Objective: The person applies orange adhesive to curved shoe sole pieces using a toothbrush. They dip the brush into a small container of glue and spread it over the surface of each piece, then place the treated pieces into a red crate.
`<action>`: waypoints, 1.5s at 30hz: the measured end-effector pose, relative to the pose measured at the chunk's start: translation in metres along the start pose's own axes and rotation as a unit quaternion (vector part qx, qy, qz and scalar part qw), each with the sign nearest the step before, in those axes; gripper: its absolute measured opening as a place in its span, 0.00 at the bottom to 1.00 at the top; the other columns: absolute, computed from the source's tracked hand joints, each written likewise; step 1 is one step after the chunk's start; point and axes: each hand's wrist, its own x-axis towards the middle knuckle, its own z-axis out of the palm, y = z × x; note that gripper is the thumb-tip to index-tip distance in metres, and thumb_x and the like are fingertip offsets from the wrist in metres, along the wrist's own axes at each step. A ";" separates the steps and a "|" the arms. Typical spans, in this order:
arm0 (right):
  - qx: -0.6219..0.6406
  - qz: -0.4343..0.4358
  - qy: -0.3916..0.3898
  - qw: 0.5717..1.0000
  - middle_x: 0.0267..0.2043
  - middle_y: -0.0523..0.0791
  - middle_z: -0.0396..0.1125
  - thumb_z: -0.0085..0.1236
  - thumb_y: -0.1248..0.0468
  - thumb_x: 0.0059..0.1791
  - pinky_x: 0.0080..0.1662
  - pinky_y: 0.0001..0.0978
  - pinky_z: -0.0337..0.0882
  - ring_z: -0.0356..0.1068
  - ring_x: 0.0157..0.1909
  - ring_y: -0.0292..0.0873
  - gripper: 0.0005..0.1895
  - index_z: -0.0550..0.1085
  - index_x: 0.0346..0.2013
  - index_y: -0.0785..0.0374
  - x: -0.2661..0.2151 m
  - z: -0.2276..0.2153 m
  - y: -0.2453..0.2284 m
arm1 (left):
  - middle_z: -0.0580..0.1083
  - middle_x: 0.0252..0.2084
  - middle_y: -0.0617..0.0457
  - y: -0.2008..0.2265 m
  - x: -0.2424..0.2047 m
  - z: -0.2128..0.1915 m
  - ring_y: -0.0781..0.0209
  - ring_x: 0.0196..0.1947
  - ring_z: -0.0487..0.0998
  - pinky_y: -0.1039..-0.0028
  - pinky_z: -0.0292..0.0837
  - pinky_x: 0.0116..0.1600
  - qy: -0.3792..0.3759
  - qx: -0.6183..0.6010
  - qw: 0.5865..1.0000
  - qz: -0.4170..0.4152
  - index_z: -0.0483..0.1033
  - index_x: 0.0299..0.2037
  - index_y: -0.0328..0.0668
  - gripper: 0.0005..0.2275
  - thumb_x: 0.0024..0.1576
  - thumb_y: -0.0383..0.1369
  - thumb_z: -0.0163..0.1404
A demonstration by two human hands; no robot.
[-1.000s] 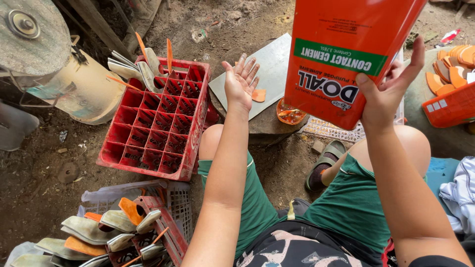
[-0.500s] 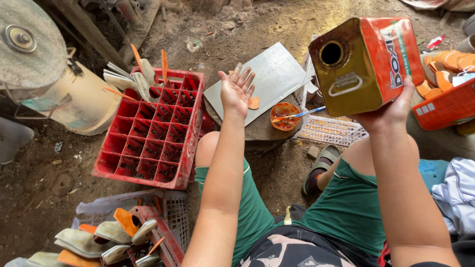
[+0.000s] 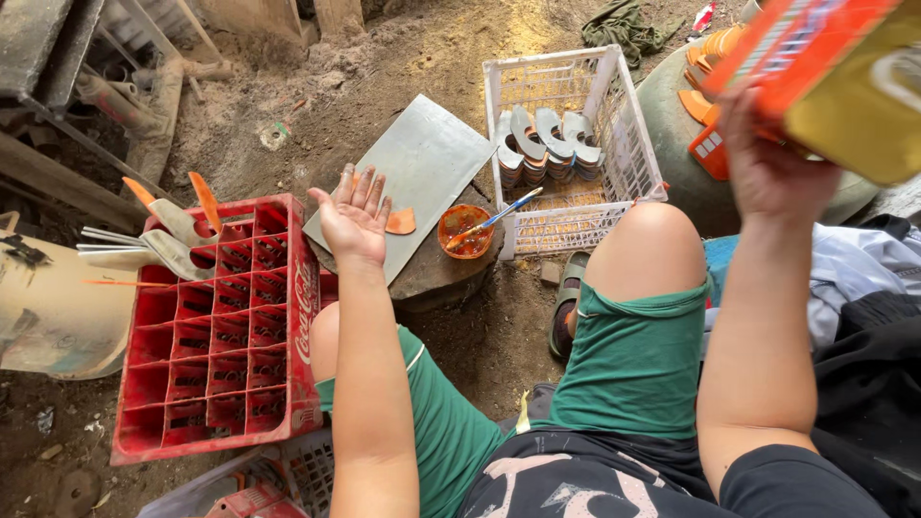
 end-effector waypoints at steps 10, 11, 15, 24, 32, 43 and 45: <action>0.201 -0.205 0.240 0.927 0.65 0.69 0.44 0.61 0.52 0.40 0.56 0.69 0.76 0.59 0.62 0.71 0.56 0.40 0.75 0.62 0.037 -0.046 -0.212 | 0.68 0.71 0.45 0.000 0.006 -0.011 0.48 0.69 0.68 0.52 0.55 0.73 -0.003 0.025 1.000 0.008 0.60 0.73 0.45 0.39 0.59 0.64 0.28; 0.228 -0.223 0.275 0.907 0.67 0.70 0.41 0.65 0.52 0.43 0.58 0.69 0.77 0.59 0.64 0.72 0.61 0.33 0.76 0.58 0.042 -0.057 -0.225 | 0.68 0.71 0.45 -0.002 0.006 -0.012 0.47 0.70 0.69 0.53 0.55 0.73 0.006 0.030 1.000 0.005 0.60 0.73 0.44 0.39 0.60 0.64 0.28; 0.299 -0.208 0.297 0.883 0.67 0.68 0.54 0.68 0.54 0.42 0.58 0.71 0.75 0.62 0.63 0.69 0.69 0.21 0.76 0.49 0.055 -0.109 -0.256 | 0.67 0.71 0.44 -0.002 0.006 -0.014 0.46 0.70 0.68 0.53 0.55 0.73 0.040 0.061 0.997 0.011 0.59 0.73 0.42 0.39 0.60 0.64 0.28; 0.321 -0.275 0.348 0.837 0.66 0.70 0.54 0.65 0.42 0.39 0.53 0.70 0.74 0.61 0.61 0.70 0.71 0.22 0.76 0.50 0.061 -0.164 -0.279 | 0.64 0.73 0.42 -0.009 0.000 -0.003 0.46 0.73 0.65 0.52 0.49 0.75 0.063 0.136 0.989 0.018 0.55 0.74 0.41 0.39 0.61 0.63 0.26; 0.306 -0.244 0.296 0.871 0.77 0.71 0.48 0.64 0.42 0.40 0.52 0.68 0.75 0.66 0.65 0.72 0.72 0.17 0.75 0.43 0.069 -0.190 -0.310 | 0.63 0.73 0.41 -0.020 0.007 -0.009 0.46 0.73 0.65 0.52 0.49 0.75 0.073 0.166 0.983 0.019 0.54 0.75 0.40 0.40 0.61 0.64 0.26; 0.204 -0.285 0.391 0.851 0.79 0.45 0.30 0.62 0.52 0.57 0.54 0.70 0.73 0.51 0.70 0.80 0.48 0.33 0.74 0.45 0.107 -0.179 -0.261 | 0.71 0.68 0.46 -0.013 0.026 -0.014 0.54 0.67 0.72 0.59 0.60 0.68 0.106 0.294 0.949 0.050 0.62 0.71 0.44 0.31 0.64 0.56 0.36; 0.186 -0.286 0.386 0.857 0.77 0.45 0.32 0.62 0.52 0.57 0.54 0.68 0.73 0.52 0.68 0.78 0.46 0.35 0.73 0.46 0.106 -0.176 -0.254 | 0.72 0.66 0.47 -0.003 0.028 -0.004 0.55 0.65 0.73 0.61 0.62 0.68 0.096 0.317 0.942 0.056 0.64 0.70 0.44 0.29 0.64 0.53 0.38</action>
